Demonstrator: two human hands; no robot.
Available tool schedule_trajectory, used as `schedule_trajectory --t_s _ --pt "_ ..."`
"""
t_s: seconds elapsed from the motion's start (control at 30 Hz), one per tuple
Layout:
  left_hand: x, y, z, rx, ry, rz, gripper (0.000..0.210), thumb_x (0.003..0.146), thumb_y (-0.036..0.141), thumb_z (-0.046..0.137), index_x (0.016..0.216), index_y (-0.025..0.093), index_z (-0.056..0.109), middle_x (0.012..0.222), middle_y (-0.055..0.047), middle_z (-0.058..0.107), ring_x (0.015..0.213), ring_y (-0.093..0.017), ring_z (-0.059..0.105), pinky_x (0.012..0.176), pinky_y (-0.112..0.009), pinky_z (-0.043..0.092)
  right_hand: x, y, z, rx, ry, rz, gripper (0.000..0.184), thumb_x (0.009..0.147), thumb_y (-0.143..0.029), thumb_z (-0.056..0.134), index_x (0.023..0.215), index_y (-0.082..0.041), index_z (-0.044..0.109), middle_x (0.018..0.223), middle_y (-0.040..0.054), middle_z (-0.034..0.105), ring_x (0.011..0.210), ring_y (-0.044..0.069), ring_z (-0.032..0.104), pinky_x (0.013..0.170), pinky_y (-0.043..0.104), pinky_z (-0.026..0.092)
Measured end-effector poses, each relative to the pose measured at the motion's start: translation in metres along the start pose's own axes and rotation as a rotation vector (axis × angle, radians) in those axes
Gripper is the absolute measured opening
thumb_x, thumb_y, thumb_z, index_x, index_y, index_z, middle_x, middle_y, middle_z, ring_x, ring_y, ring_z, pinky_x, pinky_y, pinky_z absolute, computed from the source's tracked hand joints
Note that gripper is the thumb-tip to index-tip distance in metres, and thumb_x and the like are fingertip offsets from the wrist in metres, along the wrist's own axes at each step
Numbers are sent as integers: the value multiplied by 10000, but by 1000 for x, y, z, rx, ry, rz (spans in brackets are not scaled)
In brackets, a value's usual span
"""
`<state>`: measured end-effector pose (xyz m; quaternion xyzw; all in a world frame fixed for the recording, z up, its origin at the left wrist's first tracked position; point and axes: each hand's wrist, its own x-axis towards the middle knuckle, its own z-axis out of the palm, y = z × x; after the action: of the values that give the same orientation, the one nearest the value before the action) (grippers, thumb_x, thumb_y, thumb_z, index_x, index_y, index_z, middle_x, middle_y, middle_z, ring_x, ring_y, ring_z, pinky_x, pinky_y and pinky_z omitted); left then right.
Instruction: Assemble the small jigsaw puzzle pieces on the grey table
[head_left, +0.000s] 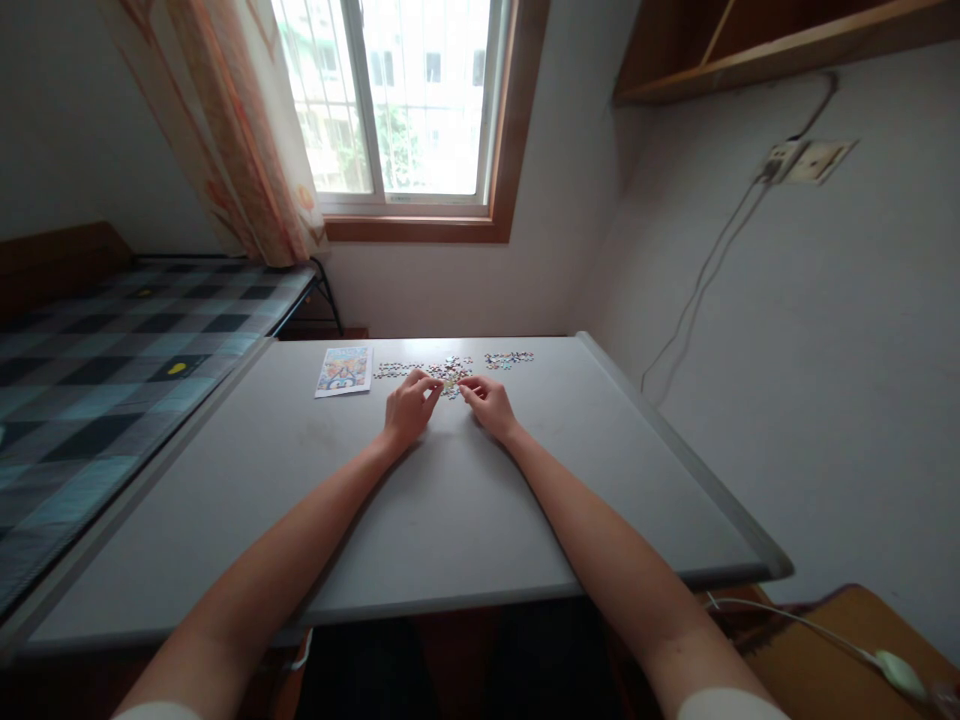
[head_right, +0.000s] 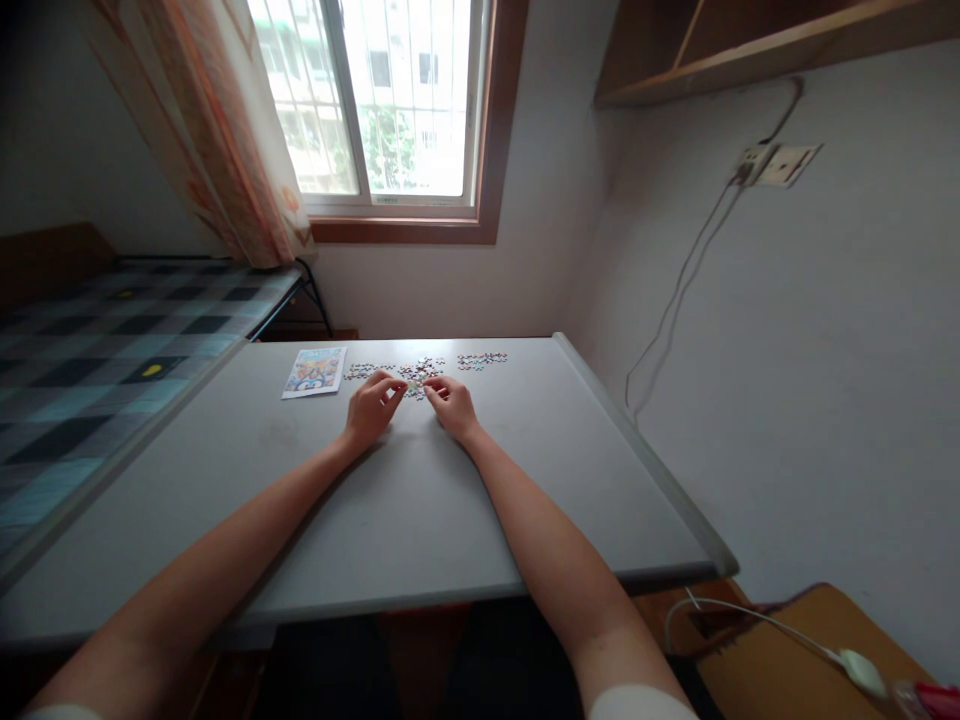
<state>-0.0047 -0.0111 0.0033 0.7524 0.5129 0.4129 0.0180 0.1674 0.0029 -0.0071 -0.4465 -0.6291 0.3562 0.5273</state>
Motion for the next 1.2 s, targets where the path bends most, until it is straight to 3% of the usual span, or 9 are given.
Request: schedule_trajectory --t_s 1.2 --pt "0 1 0 34 -99 63 203 873 355 528 844 223 680 895 -4 615 558 -62 526 548 -213 379 0 3 2 -34 -32 -51 240 785 -408 573 797 -170 604 668 19 619 597 131 575 588 259 462"
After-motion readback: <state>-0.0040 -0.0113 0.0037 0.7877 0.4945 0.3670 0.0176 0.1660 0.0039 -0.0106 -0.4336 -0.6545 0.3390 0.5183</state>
